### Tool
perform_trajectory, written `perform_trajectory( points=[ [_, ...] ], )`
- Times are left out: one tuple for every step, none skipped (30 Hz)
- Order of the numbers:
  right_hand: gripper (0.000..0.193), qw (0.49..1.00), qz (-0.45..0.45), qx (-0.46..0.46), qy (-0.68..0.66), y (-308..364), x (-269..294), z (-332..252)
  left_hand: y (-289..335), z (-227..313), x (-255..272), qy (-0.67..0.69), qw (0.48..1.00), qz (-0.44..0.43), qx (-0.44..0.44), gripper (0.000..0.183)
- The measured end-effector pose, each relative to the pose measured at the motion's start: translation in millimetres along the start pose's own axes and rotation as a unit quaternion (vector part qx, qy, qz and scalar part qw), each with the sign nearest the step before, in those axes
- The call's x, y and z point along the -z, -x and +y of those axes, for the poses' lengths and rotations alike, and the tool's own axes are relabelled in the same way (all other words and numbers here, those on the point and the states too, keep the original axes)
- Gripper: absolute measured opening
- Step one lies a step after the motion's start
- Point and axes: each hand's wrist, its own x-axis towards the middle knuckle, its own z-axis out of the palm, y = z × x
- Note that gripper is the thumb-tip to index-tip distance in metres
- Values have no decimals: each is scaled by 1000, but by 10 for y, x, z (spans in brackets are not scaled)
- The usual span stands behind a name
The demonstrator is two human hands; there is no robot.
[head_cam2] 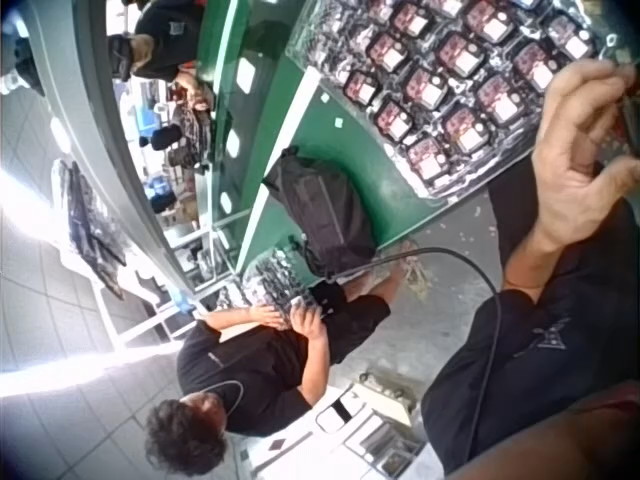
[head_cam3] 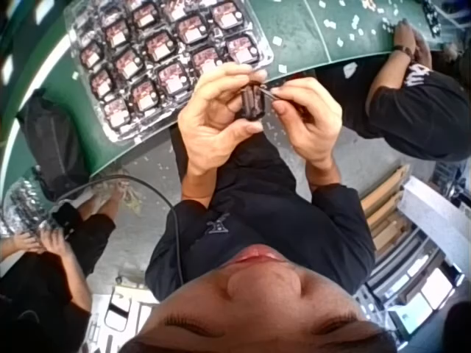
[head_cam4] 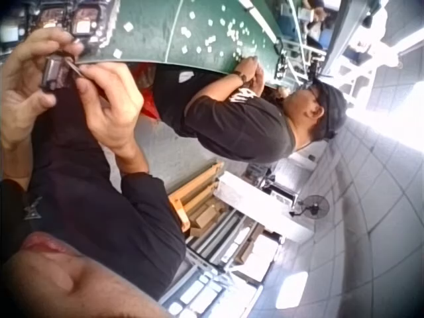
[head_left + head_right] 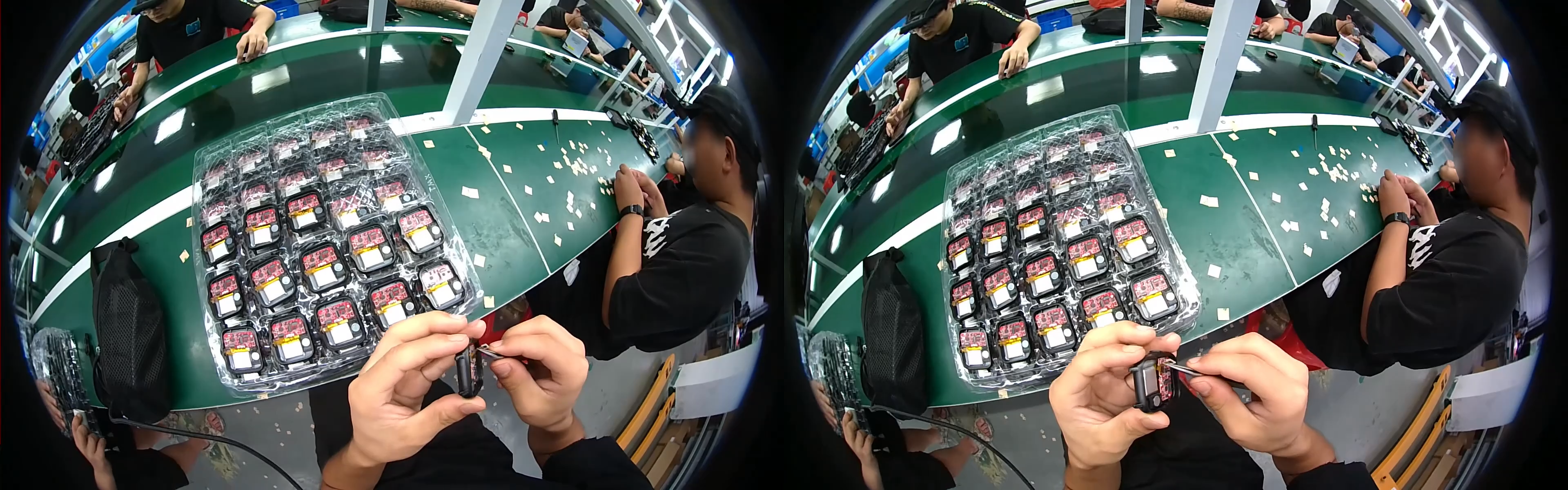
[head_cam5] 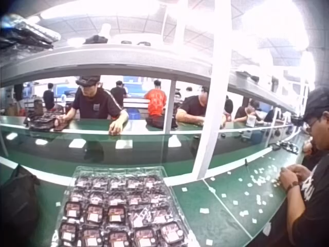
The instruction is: Inspecting or adjusting small electronic components on a production line using a small tool.
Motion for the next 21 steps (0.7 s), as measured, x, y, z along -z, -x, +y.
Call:
perform_trajectory(
  points=[
    [25, 1000, 1, -13, -10, 16, 2, 8, -8, 5, 10, 8, 1000, -3, 5, 55],
    [25, 999, 2, -26, -21, 30, 1, 14, -13, 6, 15, 16, 1000, -5, 10, 56],
    [25, 999, 2, -26, -21, 33, -9, 17, -11, 7, 19, 16, 1000, -5, 10, 56],
    [26, 1000, 14, -9, -4, 34, -22, 19, -7, 7, 22, 30, 999, 1, 12, 56],
    [28, 1000, 26, 8, 13, 39, -34, 22, -4, 7, 24, 43, 999, 6, 13, 56],
    [28, 1000, 25, 8, 13, 52, -45, 37, -1, 9, 27, 43, 999, 7, 13, 56],
    [30, 994, 53, 67, 72, 72, -59, 61, 1, 13, 32, 46, 999, 8, 16, 57],
    [32, 980, 80, 125, 130, 90, -75, 90, 3, 15, 34, 49, 999, 8, 18, 57],
    [37, 968, 93, 165, 165, 105, -95, 123, 3, 15, 34, 49, 999, 8, 18, 57],
    [40, 963, 97, 175, 180, 126, -102, 143, 2, 14, 33, 50, 999, 7, 18, 57],
    [42, 958, 101, 185, 195, 142, -103, 155, 2, 13, 31, 52, 998, 5, 18, 57],
    [42, 958, 101, 185, 195, 141, -105, 163, 1, 13, 29, 52, 998, 4, 18, 57],
    [43, 953, 103, 195, 207, 137, -104, 168, 0, 13, 25, 50, 999, 7, 20, 57],
    [44, 948, 104, 206, 218, 136, -104, 172, -1, 13, 20, 48, 999, 10, 22, 57],
    [44, 948, 105, 206, 218, 136, -107, 177, -1, 18, -4, 47, 999, 9, 22, 57],
    [44, 946, 109, 208, 221, 136, -111, 180, 2, 27, -45, 30, 998, 42, 40, 60],
    [43, 945, 113, 211, 225, 137, -114, 184, 4, 29, -70, 12, 996, 74, 58, 65],
    [43, 945, 114, 211, 225, 140, -112, 186, 7, 26, -79, 12, 996, 73, 58, 65],
    [43, 945, 112, 211, 224, 144, -107, 189, 9, 23, -84, 12, 996, 71, 60, 65],
    [44, 945, 109, 212, 224, 147, -104, 189, 11, 23, -88, 13, 996, 68, 62, 65],
    [44, 945, 110, 211, 224, 150, -101, 188, 10, 21, -87, 13, 996, 67, 62, 65]
  ],
)
